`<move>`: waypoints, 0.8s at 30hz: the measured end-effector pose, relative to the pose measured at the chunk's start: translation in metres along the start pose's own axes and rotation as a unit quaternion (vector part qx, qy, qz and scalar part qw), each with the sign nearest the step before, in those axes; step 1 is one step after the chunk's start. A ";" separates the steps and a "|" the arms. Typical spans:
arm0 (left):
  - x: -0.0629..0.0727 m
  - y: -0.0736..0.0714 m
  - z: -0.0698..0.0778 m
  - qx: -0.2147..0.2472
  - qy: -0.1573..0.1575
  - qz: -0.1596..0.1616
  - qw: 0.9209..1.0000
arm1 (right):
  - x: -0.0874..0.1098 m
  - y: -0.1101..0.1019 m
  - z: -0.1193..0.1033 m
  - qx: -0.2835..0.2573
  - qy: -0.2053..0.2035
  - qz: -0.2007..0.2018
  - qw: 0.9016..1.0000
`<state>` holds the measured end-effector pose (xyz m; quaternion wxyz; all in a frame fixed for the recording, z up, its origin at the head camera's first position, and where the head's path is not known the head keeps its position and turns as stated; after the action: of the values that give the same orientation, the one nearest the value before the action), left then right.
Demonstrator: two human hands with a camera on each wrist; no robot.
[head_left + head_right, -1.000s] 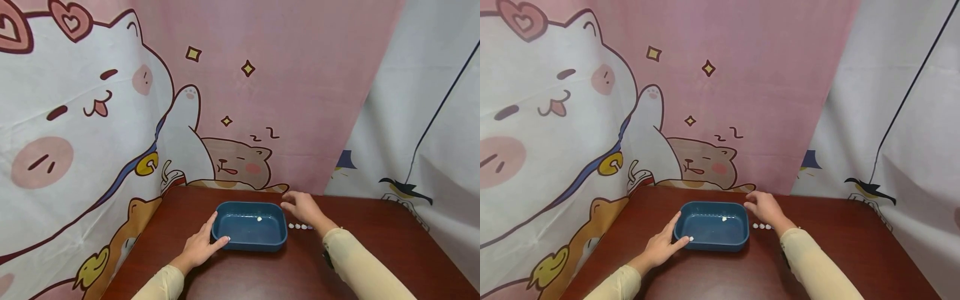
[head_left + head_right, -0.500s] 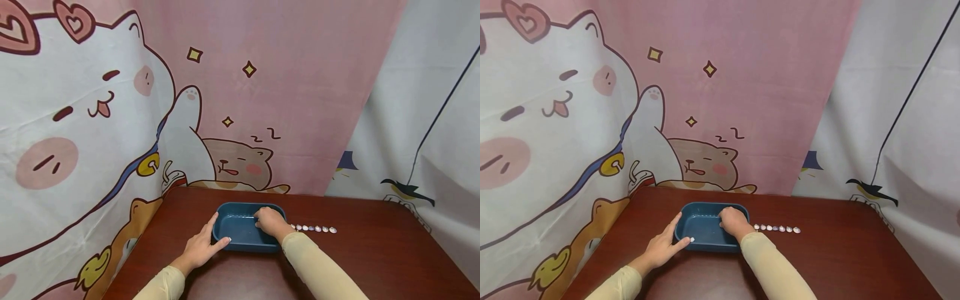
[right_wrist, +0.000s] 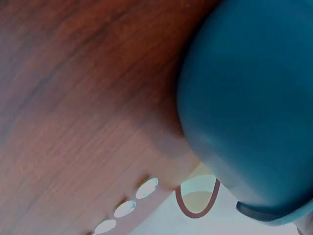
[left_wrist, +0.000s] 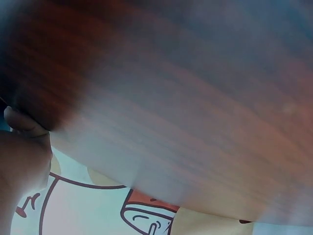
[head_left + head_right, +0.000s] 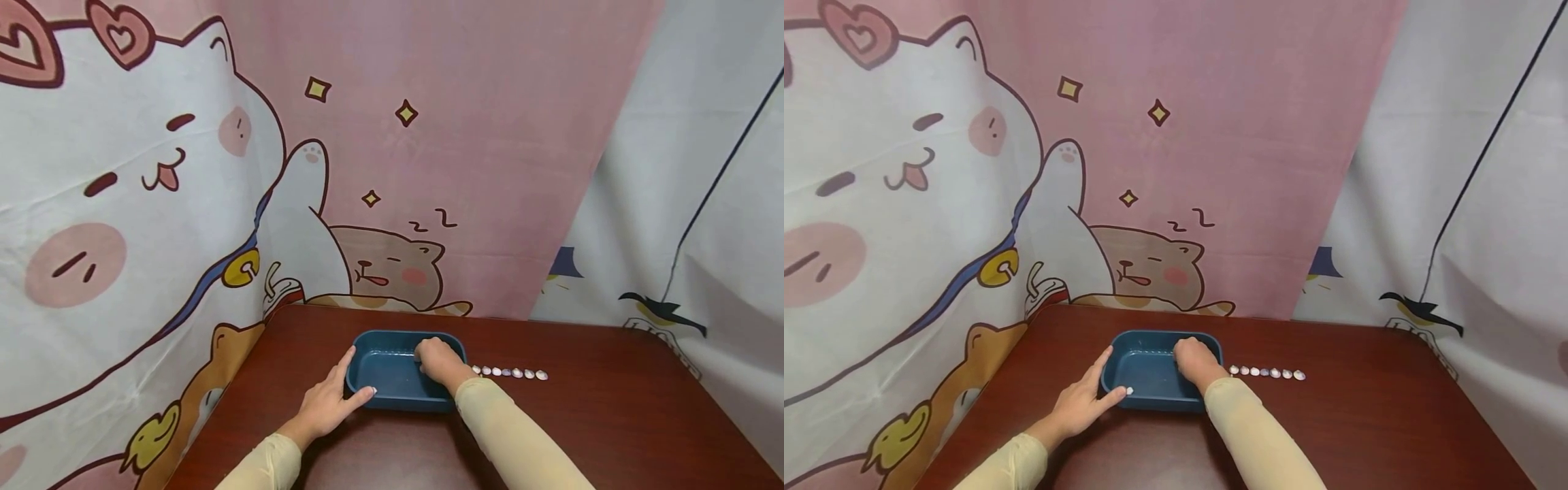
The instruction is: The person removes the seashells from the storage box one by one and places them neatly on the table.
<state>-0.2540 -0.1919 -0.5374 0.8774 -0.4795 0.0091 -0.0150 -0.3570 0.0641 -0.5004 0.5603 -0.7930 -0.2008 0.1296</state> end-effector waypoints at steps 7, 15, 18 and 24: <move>-0.001 0.001 -0.002 0.000 0.005 0.004 1.000 | 0.004 -0.002 0.001 0.013 -0.009 -0.032 0.999; 0.000 -0.001 0.000 -0.002 0.006 0.007 1.000 | 0.005 -0.006 0.007 0.012 -0.034 -0.047 0.998; 0.001 -0.002 0.000 -0.002 0.005 0.006 1.000 | 0.006 -0.005 0.006 0.007 -0.044 -0.030 0.999; 0.001 -0.002 0.002 0.000 0.002 0.001 1.000 | 0.008 0.000 0.004 0.005 -0.063 0.006 0.998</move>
<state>-0.2527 -0.1914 -0.5349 0.8772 -0.4797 0.0118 -0.0148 -0.3518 0.0714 -0.5014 0.5501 -0.7816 -0.2301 0.1833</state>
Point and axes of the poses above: each hand's wrist, its own x-axis away from the middle knuckle, its own y-axis out of the palm, z = x × y, the point moved 1 cm from there along -x, towards the middle knuckle, and after that the axes turned 4 degrees about -y, right-handed, at the moved point
